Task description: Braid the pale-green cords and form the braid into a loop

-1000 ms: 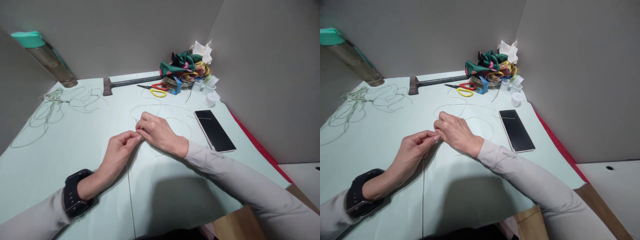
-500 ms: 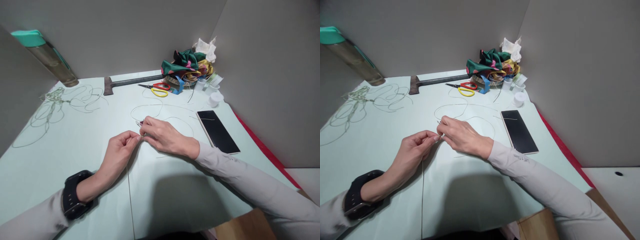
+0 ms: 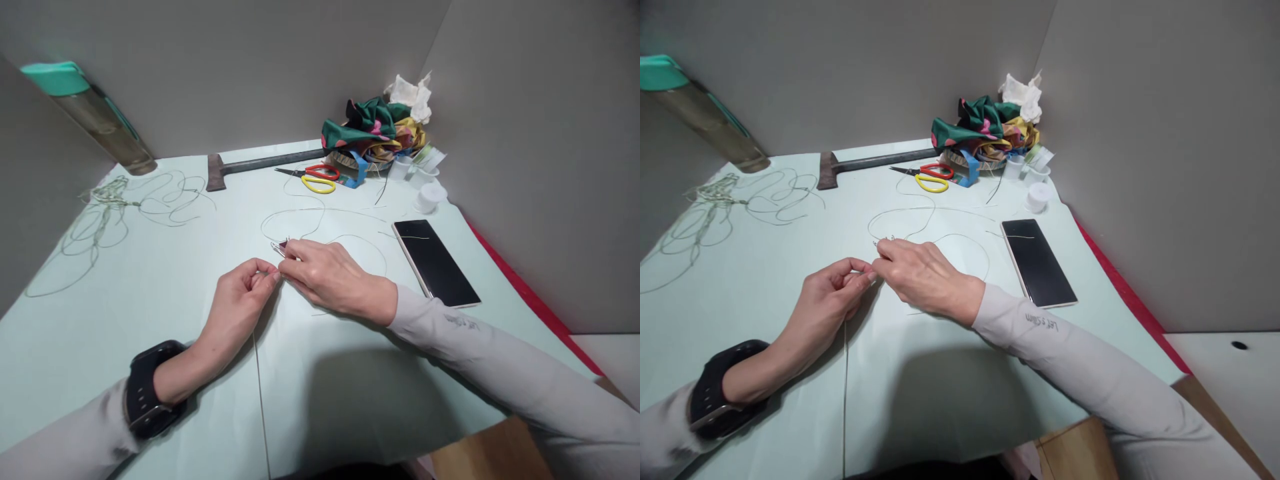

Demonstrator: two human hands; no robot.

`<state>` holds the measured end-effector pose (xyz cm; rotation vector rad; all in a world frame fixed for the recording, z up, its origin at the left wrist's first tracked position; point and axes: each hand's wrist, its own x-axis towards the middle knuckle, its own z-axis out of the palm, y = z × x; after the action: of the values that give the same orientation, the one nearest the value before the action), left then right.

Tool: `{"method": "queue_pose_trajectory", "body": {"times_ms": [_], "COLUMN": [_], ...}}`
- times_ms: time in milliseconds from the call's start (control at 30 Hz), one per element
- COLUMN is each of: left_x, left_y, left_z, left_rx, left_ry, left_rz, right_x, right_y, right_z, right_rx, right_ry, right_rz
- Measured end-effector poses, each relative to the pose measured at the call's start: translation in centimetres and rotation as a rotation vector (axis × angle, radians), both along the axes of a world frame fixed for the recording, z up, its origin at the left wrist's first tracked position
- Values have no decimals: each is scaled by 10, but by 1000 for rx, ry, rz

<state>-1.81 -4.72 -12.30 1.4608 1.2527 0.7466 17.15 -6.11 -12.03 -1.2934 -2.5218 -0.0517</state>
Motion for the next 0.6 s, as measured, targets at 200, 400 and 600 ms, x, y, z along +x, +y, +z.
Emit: {"method": "queue_pose_trajectory", "body": {"times_ms": [200, 400, 600], "left_x": [-1, 0, 0], "left_y": [-1, 0, -2], "left_z": [0, 0, 3], "left_rx": [-38, -58, -62], "left_ry": [-60, -92, -87], "left_rz": [-25, -35, -44], "right_x": [3, 2, -5], "right_y": [-5, -5, -16], "right_z": [-20, -26, -24], "right_rx": [431, 587, 361], "right_ry": [24, 67, 218], "right_rz": [61, 81, 26]}}
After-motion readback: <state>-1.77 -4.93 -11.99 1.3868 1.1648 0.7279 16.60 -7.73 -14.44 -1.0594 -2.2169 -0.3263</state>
